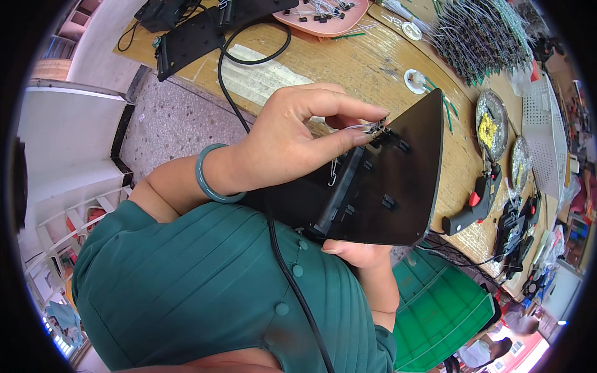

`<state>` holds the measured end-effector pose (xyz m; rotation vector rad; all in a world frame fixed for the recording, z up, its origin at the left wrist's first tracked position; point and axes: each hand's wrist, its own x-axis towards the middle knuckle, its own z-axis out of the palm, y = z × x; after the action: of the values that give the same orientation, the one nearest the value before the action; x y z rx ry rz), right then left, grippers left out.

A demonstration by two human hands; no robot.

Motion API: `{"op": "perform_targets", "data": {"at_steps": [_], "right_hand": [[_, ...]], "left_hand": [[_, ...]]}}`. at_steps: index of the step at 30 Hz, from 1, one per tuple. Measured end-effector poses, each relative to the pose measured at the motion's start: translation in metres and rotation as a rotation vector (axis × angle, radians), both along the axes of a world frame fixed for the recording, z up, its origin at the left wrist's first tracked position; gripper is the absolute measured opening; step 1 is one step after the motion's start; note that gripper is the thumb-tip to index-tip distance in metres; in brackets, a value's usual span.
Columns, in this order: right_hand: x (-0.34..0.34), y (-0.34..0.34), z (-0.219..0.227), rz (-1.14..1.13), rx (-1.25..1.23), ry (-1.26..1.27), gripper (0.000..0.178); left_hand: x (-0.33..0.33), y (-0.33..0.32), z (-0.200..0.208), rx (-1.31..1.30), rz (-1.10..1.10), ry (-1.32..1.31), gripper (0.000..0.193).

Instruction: The person attaches wires and a circuit board to a black plastic housing using a soldering gun.

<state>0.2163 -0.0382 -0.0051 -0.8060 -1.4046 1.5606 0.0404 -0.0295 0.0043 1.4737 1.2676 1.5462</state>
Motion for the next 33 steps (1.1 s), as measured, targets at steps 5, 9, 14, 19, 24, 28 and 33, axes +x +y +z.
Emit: {"op": "perform_targets", "data": {"at_steps": [5,9,14,19,24,28,33], "right_hand": [[0.015,0.007,-0.01,0.154,0.036,-0.107,0.105],[0.0,0.003,0.003,0.027,0.077,-0.051,0.105],[0.004,0.003,-0.001,0.052,0.02,-0.069,0.108],[0.008,0.005,-0.006,0.103,0.019,-0.053,0.111],[0.01,0.005,-0.01,0.137,0.019,-0.033,0.114],[0.013,0.004,-0.013,0.149,0.026,-0.013,0.116],[0.01,0.005,-0.02,0.169,0.034,0.016,0.12]], "left_hand": [[-0.001,-0.002,0.003,0.002,0.014,0.0,0.026],[0.0,0.0,-0.001,0.038,0.015,0.016,0.027],[-0.001,-0.001,-0.001,0.02,0.005,0.0,0.027],[-0.001,-0.001,-0.002,-0.029,-0.024,-0.061,0.026],[-0.004,0.0,0.0,-0.101,-0.112,-0.158,0.024],[-0.005,0.0,-0.003,-0.244,-0.207,-0.336,0.026],[-0.005,-0.001,-0.001,-0.318,-0.247,-0.438,0.029]]}}
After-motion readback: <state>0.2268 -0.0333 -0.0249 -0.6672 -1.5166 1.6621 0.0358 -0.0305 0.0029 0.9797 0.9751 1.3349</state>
